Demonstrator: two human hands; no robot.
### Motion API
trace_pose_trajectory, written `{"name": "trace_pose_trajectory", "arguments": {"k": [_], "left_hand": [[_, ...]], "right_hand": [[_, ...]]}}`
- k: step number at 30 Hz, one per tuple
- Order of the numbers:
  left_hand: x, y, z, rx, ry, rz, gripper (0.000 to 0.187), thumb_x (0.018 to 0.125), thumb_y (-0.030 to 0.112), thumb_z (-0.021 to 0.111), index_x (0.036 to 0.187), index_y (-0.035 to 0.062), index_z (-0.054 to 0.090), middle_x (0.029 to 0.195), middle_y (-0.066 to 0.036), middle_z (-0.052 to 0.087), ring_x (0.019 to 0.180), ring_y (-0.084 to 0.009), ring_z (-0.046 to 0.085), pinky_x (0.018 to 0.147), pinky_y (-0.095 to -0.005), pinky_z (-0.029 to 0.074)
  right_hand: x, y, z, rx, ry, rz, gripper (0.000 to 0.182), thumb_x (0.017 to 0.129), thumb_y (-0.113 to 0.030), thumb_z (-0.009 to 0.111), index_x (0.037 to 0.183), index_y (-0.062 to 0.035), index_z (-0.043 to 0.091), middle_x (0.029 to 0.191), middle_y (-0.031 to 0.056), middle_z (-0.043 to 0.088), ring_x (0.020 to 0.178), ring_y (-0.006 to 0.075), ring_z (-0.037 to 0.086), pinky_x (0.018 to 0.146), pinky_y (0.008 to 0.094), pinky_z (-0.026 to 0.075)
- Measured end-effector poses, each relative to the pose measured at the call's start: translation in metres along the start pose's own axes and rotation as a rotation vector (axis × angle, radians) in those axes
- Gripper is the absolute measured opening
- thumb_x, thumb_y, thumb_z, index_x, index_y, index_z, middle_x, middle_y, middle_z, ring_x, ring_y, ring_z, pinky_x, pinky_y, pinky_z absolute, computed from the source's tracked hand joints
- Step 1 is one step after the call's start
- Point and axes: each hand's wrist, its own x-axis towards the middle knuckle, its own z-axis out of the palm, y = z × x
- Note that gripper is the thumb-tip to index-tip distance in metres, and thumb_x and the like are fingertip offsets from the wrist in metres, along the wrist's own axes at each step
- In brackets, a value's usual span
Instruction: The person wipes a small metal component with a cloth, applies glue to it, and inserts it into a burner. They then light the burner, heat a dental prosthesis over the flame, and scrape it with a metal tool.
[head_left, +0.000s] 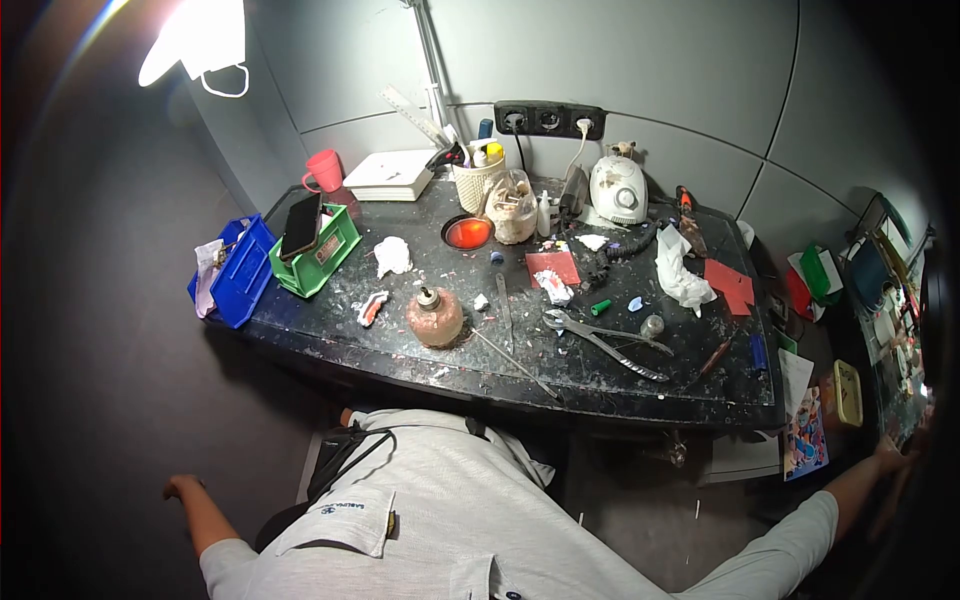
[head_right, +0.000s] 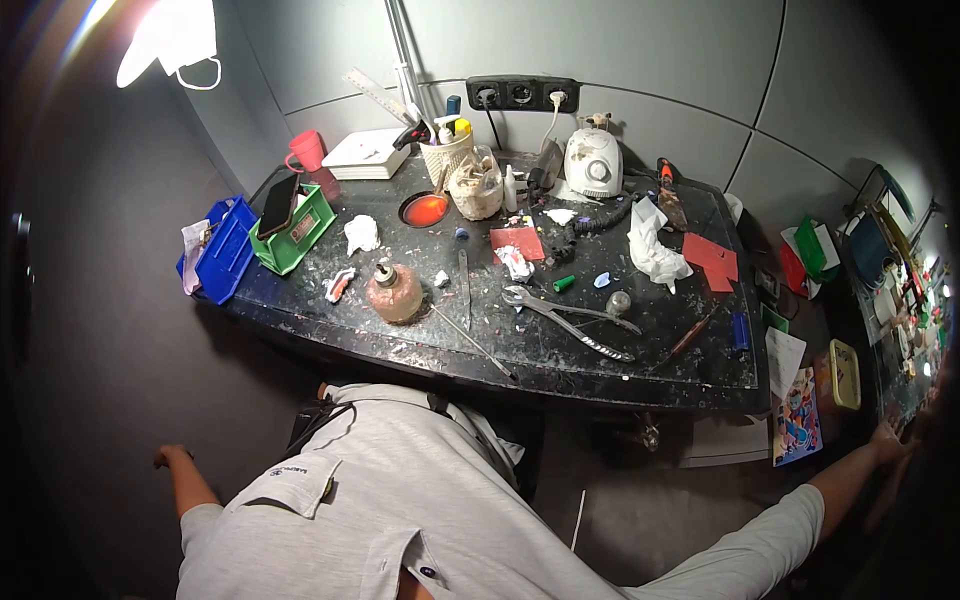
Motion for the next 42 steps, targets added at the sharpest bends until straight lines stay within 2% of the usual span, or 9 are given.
{"name": "trace_pose_trajectory", "arguments": {"k": [2, 5, 14, 17, 22, 26, 28, 34, 42], "left_hand": [[0.028, -0.005, 0.009, 0.168, -0.055, 0.0, 0.087, 0.107, 0.059, 0.031, 0.172, 0.0116, -0.002, 0.18, -0.014, 0.001, 0.164, -0.0387, 0.009, 0.132, -0.0551, 0.012], [-0.048, 0.0, -0.012, 0.044, -0.009, 0.038, 0.079, 0.111, 0.055, 0.021, 0.168, 0.0013, 0.023, 0.177, -0.015, 0.019, 0.163, -0.0399, 0.016, 0.132, -0.0569, 0.011], [-0.009, 0.002, -0.012, 0.039, -0.052, -0.044, 0.087, 0.107, 0.058, 0.029, 0.171, 0.0069, 0.0, 0.179, -0.016, 0.007, 0.162, -0.0412, 0.018, 0.131, -0.0555, 0.017], [0.013, -0.001, -0.005, 0.139, -0.051, -0.029, 0.081, 0.108, 0.051, 0.029, 0.17, 0.0041, 0.007, 0.178, -0.018, 0.015, 0.16, -0.0403, 0.025, 0.131, -0.0546, 0.02], [-0.007, -0.004, -0.008, 0.275, -0.14, 0.048, 0.067, 0.109, 0.04, 0.024, 0.155, -0.0024, 0.046, 0.166, -0.017, 0.043, 0.15, -0.0393, 0.044, 0.118, -0.0575, 0.043], [0.04, -0.023, 0.026, 0.333, -0.069, 0.115, 0.063, 0.105, 0.029, 0.042, 0.158, -0.004, 0.04, 0.157, -0.02, 0.053, 0.135, -0.0336, 0.061, 0.106, -0.0509, 0.054], [0.0, -0.033, 0.039, 0.256, -0.207, 0.229, 0.052, 0.103, 0.028, 0.051, 0.143, -0.0046, 0.055, 0.141, -0.022, 0.065, 0.124, -0.0327, 0.068, 0.098, -0.0484, 0.058], [-0.151, -0.079, 0.041, 0.099, -0.965, 0.789, 0.046, 0.103, 0.02, 0.056, 0.143, -0.0026, 0.054, 0.131, -0.021, 0.068, 0.119, -0.0306, 0.068, 0.105, -0.0423, 0.051], [-0.32, -0.134, -0.049, 0.281, -2.197, 1.317, 0.025, 0.088, 0.007, 0.071, 0.112, 0.0006, 0.073, 0.112, -0.014, 0.074, 0.111, -0.0291, 0.067, 0.104, -0.0407, 0.048]], "right_hand": [[-0.013, 0.002, 0.012, 0.0, -0.005, -0.007, 0.124, 0.092, -0.05, 0.076, 0.168, -0.0061, -0.011, 0.177, 0.0237, -0.004, 0.16, 0.0508, 0.012, 0.125, 0.0744, 0.019], [-0.031, 0.011, 0.036, 0.05, 0.111, -0.008, 0.12, 0.094, -0.052, 0.072, 0.169, -0.0123, -0.013, 0.177, 0.0223, -0.007, 0.161, 0.0507, 0.01, 0.124, 0.0758, 0.019], [-0.096, 0.054, 0.083, -0.067, 0.066, -0.179, 0.102, 0.096, -0.062, 0.059, 0.17, -0.0087, 0.013, 0.178, 0.0185, -0.013, 0.161, 0.0516, 0.001, 0.125, 0.0767, 0.015], [-0.035, 0.052, 0.036, 0.21, 0.085, -0.021, 0.082, 0.096, -0.06, 0.058, 0.152, -0.0019, 0.043, 0.169, 0.0262, 0.027, 0.154, 0.0508, 0.029, 0.118, 0.0717, 0.035], [0.067, 0.04, -0.038, -0.006, 0.244, -0.126, 0.046, 0.096, -0.053, 0.057, 0.097, -0.0078, 0.053, 0.073, 0.0057, 0.043, 0.065, 0.0282, 0.046, 0.064, 0.045, 0.041], [0.034, 0.093, -0.015, 0.234, -0.078, -0.006, 0.04, 0.094, -0.047, 0.062, 0.094, -0.0082, 0.056, 0.069, 0.0027, 0.042, 0.056, 0.0221, 0.037, 0.055, 0.043, 0.035], [0.047, 0.13, -0.006, 0.087, -0.727, 0.273, 0.034, 0.1, -0.041, 0.06, 0.097, -0.0071, 0.06, 0.071, 0.0019, 0.043, 0.056, 0.0154, 0.035, 0.051, 0.0365, 0.033], [-0.418, 0.257, 0.327, -0.406, -0.754, 0.482, 0.032, 0.107, -0.036, 0.053, 0.091, -0.0099, 0.064, 0.064, -0.0045, 0.046, 0.051, 0.0056, 0.035, 0.044, 0.0243, 0.025], [-0.602, 0.361, 0.437, -0.585, -1.518, 0.966, 0.041, 0.108, -0.03, 0.044, 0.095, -0.0004, 0.07, 0.073, -0.0037, 0.051, 0.064, 0.005, 0.038, 0.056, 0.0226, 0.028]]}}
